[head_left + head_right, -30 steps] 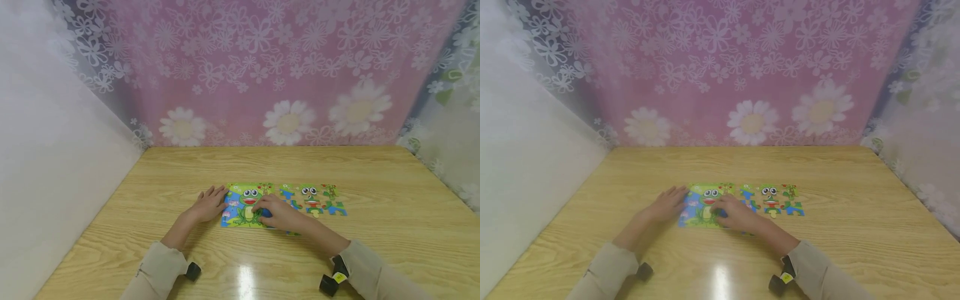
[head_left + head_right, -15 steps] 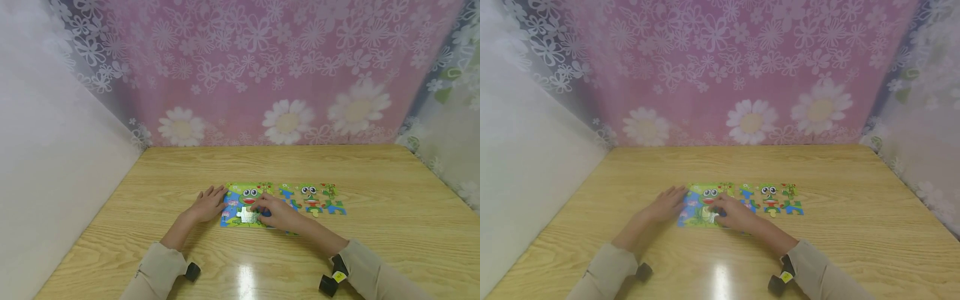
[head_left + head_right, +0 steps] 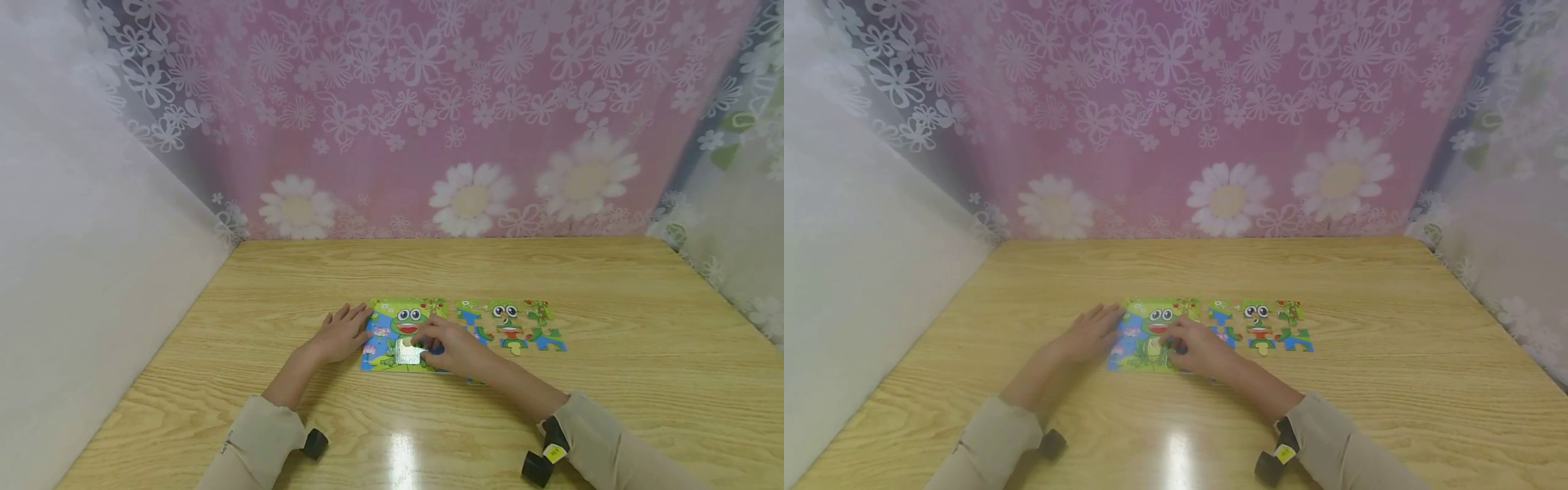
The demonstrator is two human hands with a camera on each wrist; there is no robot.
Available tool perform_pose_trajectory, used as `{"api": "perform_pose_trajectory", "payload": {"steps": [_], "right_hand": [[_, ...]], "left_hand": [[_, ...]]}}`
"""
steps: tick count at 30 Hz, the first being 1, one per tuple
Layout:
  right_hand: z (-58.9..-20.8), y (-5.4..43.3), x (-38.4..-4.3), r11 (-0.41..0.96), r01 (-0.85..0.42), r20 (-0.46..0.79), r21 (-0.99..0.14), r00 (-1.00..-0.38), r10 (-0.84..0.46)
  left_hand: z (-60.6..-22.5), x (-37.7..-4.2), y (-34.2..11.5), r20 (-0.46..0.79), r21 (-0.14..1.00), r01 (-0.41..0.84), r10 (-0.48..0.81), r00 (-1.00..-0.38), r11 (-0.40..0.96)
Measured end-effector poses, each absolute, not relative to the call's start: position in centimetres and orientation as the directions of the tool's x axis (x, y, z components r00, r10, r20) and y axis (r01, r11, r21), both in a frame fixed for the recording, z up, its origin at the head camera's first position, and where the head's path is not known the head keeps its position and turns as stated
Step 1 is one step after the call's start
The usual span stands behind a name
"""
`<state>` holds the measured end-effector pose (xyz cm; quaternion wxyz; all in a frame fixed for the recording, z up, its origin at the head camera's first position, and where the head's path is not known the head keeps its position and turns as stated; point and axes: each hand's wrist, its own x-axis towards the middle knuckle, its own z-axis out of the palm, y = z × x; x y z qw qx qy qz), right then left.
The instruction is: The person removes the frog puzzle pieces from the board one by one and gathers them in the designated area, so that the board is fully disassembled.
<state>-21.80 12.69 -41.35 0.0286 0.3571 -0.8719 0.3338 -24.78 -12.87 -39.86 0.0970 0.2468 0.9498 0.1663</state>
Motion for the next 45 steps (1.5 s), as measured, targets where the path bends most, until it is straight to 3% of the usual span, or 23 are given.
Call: {"api": "perform_pose_trajectory", "payload": {"steps": [19, 45], "right_hand": [[-41.3, 13.9, -21.6, 0.463, -0.636, 0.341, -0.618, -0.747, -0.57], [-40.6, 20.7, -19.1, 0.452, -0.739, 0.505, -0.5, -0.673, -0.54]], "left_hand": [[-39.8, -24.9, -12.5, -0.113, 0.357, 0.453, 0.52, -0.847, 0.817], [-40.0, -24.8, -12.7, -0.112, 0.337, 0.446, 0.506, -0.855, 0.829]]}}
